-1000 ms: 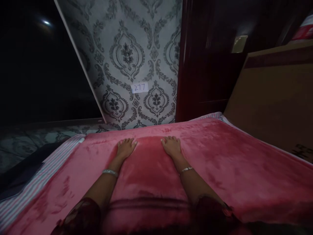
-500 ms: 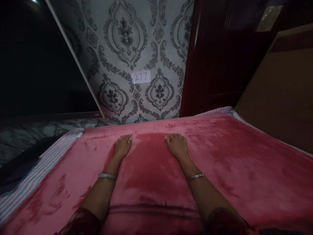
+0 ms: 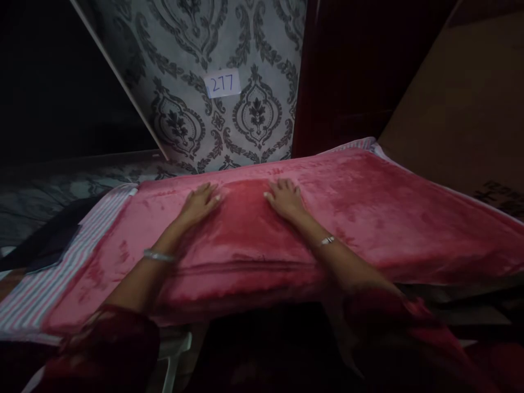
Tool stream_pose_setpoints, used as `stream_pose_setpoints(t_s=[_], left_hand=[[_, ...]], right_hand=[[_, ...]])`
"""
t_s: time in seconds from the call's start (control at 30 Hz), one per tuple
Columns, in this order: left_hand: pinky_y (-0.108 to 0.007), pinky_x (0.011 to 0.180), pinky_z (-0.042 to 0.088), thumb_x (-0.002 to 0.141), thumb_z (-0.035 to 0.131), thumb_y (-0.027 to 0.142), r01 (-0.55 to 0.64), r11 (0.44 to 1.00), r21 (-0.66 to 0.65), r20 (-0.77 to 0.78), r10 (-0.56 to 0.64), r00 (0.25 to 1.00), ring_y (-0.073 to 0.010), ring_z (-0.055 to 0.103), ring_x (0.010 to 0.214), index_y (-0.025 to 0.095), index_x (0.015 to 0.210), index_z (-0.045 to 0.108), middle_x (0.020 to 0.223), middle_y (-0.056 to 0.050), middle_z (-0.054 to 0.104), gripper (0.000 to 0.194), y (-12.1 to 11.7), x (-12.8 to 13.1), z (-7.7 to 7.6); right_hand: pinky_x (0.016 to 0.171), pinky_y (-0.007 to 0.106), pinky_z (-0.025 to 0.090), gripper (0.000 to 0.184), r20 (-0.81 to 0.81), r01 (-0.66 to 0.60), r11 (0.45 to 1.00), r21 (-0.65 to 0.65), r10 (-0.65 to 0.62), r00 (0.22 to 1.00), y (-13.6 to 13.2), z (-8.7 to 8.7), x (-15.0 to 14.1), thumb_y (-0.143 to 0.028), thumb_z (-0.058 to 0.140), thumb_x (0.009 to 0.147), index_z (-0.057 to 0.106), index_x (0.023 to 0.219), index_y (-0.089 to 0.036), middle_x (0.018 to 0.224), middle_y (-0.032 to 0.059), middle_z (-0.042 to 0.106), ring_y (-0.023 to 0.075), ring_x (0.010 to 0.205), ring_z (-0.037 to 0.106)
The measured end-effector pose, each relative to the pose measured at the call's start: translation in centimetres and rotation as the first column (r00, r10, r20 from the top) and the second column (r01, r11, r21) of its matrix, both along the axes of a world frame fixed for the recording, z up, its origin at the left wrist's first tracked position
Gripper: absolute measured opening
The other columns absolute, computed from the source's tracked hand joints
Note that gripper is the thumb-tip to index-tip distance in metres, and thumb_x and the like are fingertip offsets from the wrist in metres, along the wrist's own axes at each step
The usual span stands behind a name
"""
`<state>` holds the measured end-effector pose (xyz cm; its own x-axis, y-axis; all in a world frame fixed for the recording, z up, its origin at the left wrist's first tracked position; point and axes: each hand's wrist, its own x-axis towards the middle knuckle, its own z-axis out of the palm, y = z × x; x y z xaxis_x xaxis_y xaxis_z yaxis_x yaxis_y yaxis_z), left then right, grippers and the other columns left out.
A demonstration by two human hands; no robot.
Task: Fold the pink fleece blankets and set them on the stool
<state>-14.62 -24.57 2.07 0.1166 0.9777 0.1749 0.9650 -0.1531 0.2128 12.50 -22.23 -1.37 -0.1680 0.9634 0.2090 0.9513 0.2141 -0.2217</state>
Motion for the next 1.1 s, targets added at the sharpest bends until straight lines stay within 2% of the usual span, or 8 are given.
stream_pose_setpoints(t_s=[0.1, 0.2, 0.37, 0.6, 0.73, 0.87, 1.0, 1.1], left_hand=[[-0.059, 0.119, 0.016, 0.097, 0.042, 0.049, 0.244, 0.969, 0.05, -0.086, -0.239, 0.967, -0.0294, 0.024, 0.149, 0.026, 0.15, 0.039, 0.159, -0.01, 0.033, 0.058, -5.9, 1.5, -1.5], [-0.063, 0.118, 0.015, 0.095, 0.048, 0.05, 0.321, 0.945, 0.063, -0.164, -0.308, 0.937, -0.0313, 0.022, 0.149, 0.029, 0.151, 0.036, 0.161, -0.008, 0.03, 0.061, -9.7, 2.6, -4.4], [-0.063, 0.119, 0.014, 0.096, 0.047, 0.046, 0.281, 0.954, 0.105, -0.192, -0.258, 0.947, -0.0306, 0.019, 0.15, 0.03, 0.153, 0.033, 0.162, -0.006, 0.027, 0.061, -10.3, 2.9, -7.2], [-0.056, 0.121, 0.013, 0.095, 0.047, 0.048, 0.271, 0.957, 0.099, -0.177, -0.251, 0.952, -0.029, 0.021, 0.15, 0.027, 0.151, 0.037, 0.161, -0.007, 0.028, 0.061, -10.4, 2.8, -6.8], [-0.054, 0.121, 0.014, 0.095, 0.048, 0.044, 0.194, 0.976, 0.095, -0.167, -0.177, 0.97, -0.0283, 0.03, 0.147, 0.024, 0.148, 0.044, 0.157, -0.012, 0.037, 0.057, -11.5, 1.8, -6.3], [-0.062, 0.119, 0.011, 0.095, 0.044, 0.042, 0.021, 0.992, 0.128, -0.109, -0.007, 0.994, -0.0318, 0.032, 0.145, 0.024, 0.144, 0.05, 0.153, -0.012, 0.043, 0.052, -13.5, -1.8, -6.4], [-0.052, 0.119, 0.024, 0.094, 0.038, 0.044, -0.145, 0.975, 0.17, 0.18, 0.114, 0.977, -0.0303, 0.033, 0.145, 0.016, 0.138, 0.055, 0.154, -0.015, 0.041, 0.055, -15.4, -5.7, -7.3], [-0.044, 0.116, 0.033, 0.091, 0.042, 0.05, -0.271, 0.959, 0.083, 0.468, 0.203, 0.86, -0.0281, 0.046, 0.137, 0.015, 0.137, 0.056, 0.145, -0.013, 0.053, 0.059, -15.8, -7.3, -7.4]], right_hand=[[0.114, 0.06, 0.023, 0.054, 0.064, -0.243, 0.965, 0.097, 0.237, 0.969, -5.9, -1.1, -0.5, -0.051, 0.035, 0.1, 0.042, 0.149, -0.031, 0.159, 0.0079, 0.032, 0.0351, 0.146, 0.025], [0.114, 0.059, 0.023, 0.055, 0.123, -0.318, 0.942, 0.11, 0.304, 0.945, -10.1, -3.0, -1.2, -0.051, 0.038, 0.099, 0.04, 0.151, -0.031, 0.159, 0.0061, 0.033, 0.0344, 0.146, 0.025], [0.115, 0.058, 0.022, 0.054, 0.154, -0.307, 0.943, 0.13, 0.287, 0.946, -10.9, -4.8, -1.6, -0.046, 0.039, 0.1, 0.039, 0.151, -0.029, 0.159, 0.0046, 0.032, 0.0335, 0.146, 0.025], [0.117, 0.055, 0.021, 0.052, 0.103, -0.286, 0.953, 0.098, 0.276, 0.956, -10.9, -4.1, -1.7, -0.044, 0.04, 0.1, 0.041, 0.15, -0.031, 0.159, 0.0033, 0.033, 0.0301, 0.147, 0.024], [0.117, 0.052, 0.024, 0.05, 0.057, -0.327, 0.94, 0.099, 0.323, 0.945, -11.6, -3.9, -0.1, -0.04, 0.039, 0.1, 0.045, 0.148, -0.027, 0.155, 0.0061, 0.04, 0.0274, 0.145, 0.03], [0.115, 0.058, 0.024, 0.048, 0.02, -0.204, 0.969, 0.141, 0.203, 0.979, -13.1, -5.1, 3.6, -0.039, 0.041, 0.099, 0.05, 0.144, -0.026, 0.153, 0.0081, 0.044, 0.0309, 0.143, 0.033], [0.113, 0.053, 0.032, 0.052, -0.219, -0.046, 0.98, 0.195, 0.089, 0.972, -14.7, -7.3, 7.0, -0.046, 0.039, 0.097, 0.051, 0.142, -0.023, 0.155, 0.0104, 0.039, 0.0297, 0.143, 0.034], [0.111, 0.047, 0.038, 0.06, -0.429, 0.07, 0.982, 0.177, 0.013, 0.903, -15.2, -8.1, 8.0, -0.054, 0.037, 0.095, 0.05, 0.142, -0.019, 0.149, 0.0127, 0.048, 0.028, 0.135, 0.046]])
